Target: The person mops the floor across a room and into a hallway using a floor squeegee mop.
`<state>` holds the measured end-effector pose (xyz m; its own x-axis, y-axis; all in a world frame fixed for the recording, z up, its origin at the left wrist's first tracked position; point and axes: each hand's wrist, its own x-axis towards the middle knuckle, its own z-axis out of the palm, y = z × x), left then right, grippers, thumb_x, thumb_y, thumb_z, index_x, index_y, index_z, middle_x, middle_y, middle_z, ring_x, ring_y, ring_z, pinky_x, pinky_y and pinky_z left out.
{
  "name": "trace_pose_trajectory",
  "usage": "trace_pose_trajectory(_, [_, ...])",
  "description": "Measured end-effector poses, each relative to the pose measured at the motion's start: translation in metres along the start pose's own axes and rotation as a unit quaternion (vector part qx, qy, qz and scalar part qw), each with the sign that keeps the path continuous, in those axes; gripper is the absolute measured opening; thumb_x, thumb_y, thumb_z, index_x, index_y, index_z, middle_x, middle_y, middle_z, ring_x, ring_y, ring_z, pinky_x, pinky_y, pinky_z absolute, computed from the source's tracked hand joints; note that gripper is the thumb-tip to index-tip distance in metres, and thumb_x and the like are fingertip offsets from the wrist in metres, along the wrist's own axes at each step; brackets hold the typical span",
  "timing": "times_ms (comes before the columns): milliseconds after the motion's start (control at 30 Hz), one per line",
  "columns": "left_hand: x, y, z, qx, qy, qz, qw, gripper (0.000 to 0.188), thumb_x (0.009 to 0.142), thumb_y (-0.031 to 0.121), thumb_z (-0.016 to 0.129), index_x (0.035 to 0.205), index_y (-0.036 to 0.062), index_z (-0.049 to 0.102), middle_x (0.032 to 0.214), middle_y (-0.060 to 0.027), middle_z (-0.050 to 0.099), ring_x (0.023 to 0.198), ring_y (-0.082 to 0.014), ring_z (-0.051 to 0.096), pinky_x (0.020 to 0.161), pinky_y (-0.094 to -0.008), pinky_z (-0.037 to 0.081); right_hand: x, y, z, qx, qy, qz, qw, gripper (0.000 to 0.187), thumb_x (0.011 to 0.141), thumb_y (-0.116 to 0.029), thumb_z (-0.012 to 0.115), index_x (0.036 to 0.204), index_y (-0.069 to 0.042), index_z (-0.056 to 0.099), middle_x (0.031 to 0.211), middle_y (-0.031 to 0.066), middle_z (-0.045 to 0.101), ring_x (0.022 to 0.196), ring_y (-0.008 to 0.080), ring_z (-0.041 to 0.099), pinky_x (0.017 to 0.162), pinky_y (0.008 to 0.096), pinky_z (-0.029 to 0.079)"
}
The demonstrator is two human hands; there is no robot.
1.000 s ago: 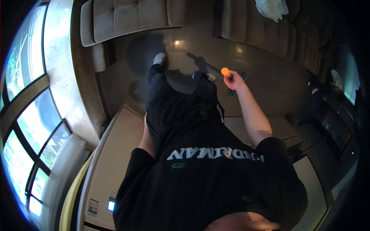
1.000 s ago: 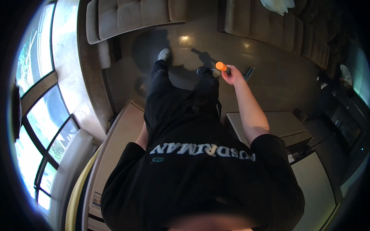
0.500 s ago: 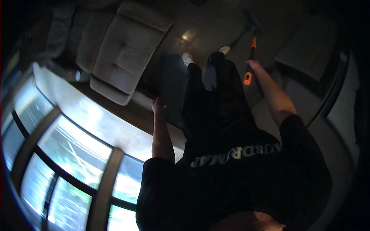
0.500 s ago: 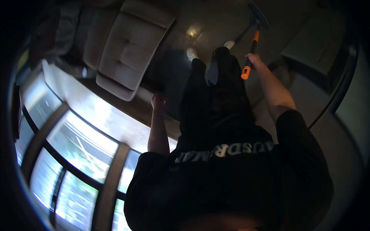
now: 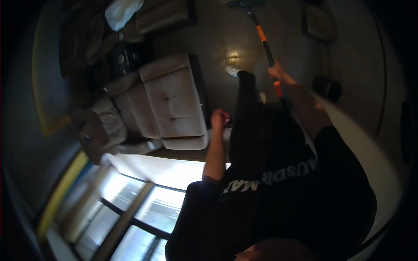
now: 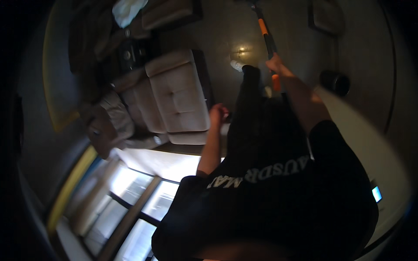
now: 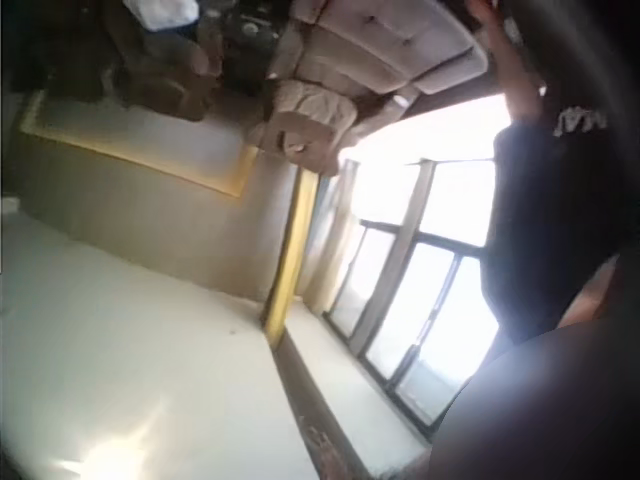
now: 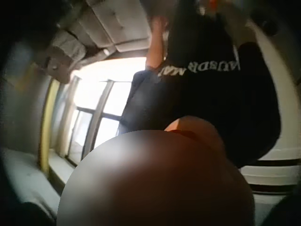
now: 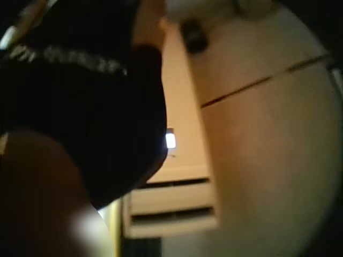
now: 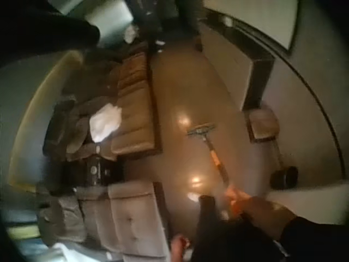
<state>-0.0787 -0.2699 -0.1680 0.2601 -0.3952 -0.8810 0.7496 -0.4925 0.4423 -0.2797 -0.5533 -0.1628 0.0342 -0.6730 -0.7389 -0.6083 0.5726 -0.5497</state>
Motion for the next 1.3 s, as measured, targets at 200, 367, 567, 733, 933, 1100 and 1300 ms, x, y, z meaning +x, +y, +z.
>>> trace_pose_trajectory(200, [-0.032, -0.057, 0.015, 0.564, -0.075, 0.264, 0.779, 0.015, 0.072, 0.017, 0.045, 0.075, 0.0042, 0.051, 0.060, -0.0074, 0.053, 0.059, -0.0171, 0.053, 0.055, -0.0270, 0.042, -0.092, 0.125, -0.061, 0.037, -0.052, 0.053, 0.997, 0.057, 0.060, -0.001, 0.045, 0.114, -0.006, 0.028, 0.055, 0.0110, 0.047, 0.038, 0.0170, 0.045, 0.036, 0.0311, 0.038])
trace_pose_trajectory(367, [-0.006, -0.021, 0.028, 0.490, -0.163, -0.018, 0.856, 0.012, 0.072, 0.012, 0.041, 0.076, 0.0038, 0.049, 0.054, -0.0042, 0.046, 0.044, -0.0128, 0.046, 0.037, -0.0239, 0.036, -0.163, 0.255, -0.076, 0.090, -0.094, 0.059, 0.990, 0.062, 0.061, 0.001, 0.046, 0.118, -0.008, 0.024, 0.050, 0.0099, 0.046, 0.033, 0.0171, 0.041, 0.032, 0.0316, 0.036])
trace_pose_trajectory(567, [0.013, -0.043, 0.072, 0.508, -0.157, -0.001, 0.847, 0.028, 0.069, 0.020, 0.048, 0.088, -0.0004, 0.047, 0.055, -0.0094, 0.050, 0.040, -0.0166, 0.047, 0.036, -0.0260, 0.039, -0.274, 0.305, -0.040, 0.153, -0.080, 0.133, 0.976, 0.062, 0.061, 0.002, 0.045, 0.118, -0.009, 0.023, 0.052, 0.0118, 0.047, 0.036, 0.0168, 0.044, 0.032, 0.0298, 0.035])
trace_pose_trajectory(733, [-0.033, -0.169, 0.130, 0.621, -0.186, -0.122, 0.752, 0.039, 0.063, 0.033, 0.054, 0.077, -0.0027, 0.051, 0.063, -0.0132, 0.053, 0.052, -0.0196, 0.053, 0.045, -0.0292, 0.043, -0.364, 0.336, -0.020, 0.170, -0.073, 0.154, 0.971, 0.057, 0.063, 0.002, 0.041, 0.117, -0.011, 0.025, 0.055, 0.0094, 0.046, 0.040, 0.0157, 0.044, 0.034, 0.0283, 0.034])
trace_pose_trajectory(933, [-0.072, -0.262, 0.097, 0.357, -0.127, -0.337, 0.862, 0.038, 0.063, 0.039, 0.057, 0.082, 0.0071, 0.047, 0.059, -0.0068, 0.046, 0.050, -0.0175, 0.047, 0.052, -0.0332, 0.043, -0.458, 0.287, -0.004, 0.109, -0.136, 0.242, 0.955, 0.048, 0.068, -0.006, 0.045, 0.112, -0.014, 0.029, 0.058, 0.0083, 0.046, 0.047, 0.0175, 0.046, 0.041, 0.0305, 0.037])
trace_pose_trajectory(1100, [-0.057, -0.291, 0.047, 0.049, -0.123, -0.446, 0.885, 0.025, 0.067, 0.028, 0.054, 0.072, 0.0079, 0.041, 0.053, -0.0045, 0.038, 0.047, -0.0190, 0.044, 0.050, -0.0347, 0.041, -0.541, 0.285, 0.042, 0.046, -0.109, 0.236, 0.965, 0.057, 0.066, -0.003, 0.049, 0.117, -0.007, 0.024, 0.072, 0.0138, 0.051, 0.055, 0.0203, 0.052, 0.046, 0.0323, 0.043])
trace_pose_trajectory(1300, [-0.097, -0.320, -0.010, 0.171, -0.020, -0.414, 0.894, 0.022, 0.063, 0.016, 0.055, 0.056, 0.0105, 0.035, 0.044, -0.0015, 0.035, 0.035, -0.0133, 0.037, 0.036, -0.0290, 0.033, -0.587, 0.225, 0.083, 0.093, -0.085, 0.496, 0.859, 0.013, 0.067, -0.007, 0.051, 0.076, 0.003, 0.048, 0.050, 0.0071, 0.049, 0.040, 0.0142, 0.049, 0.038, 0.0270, 0.040])
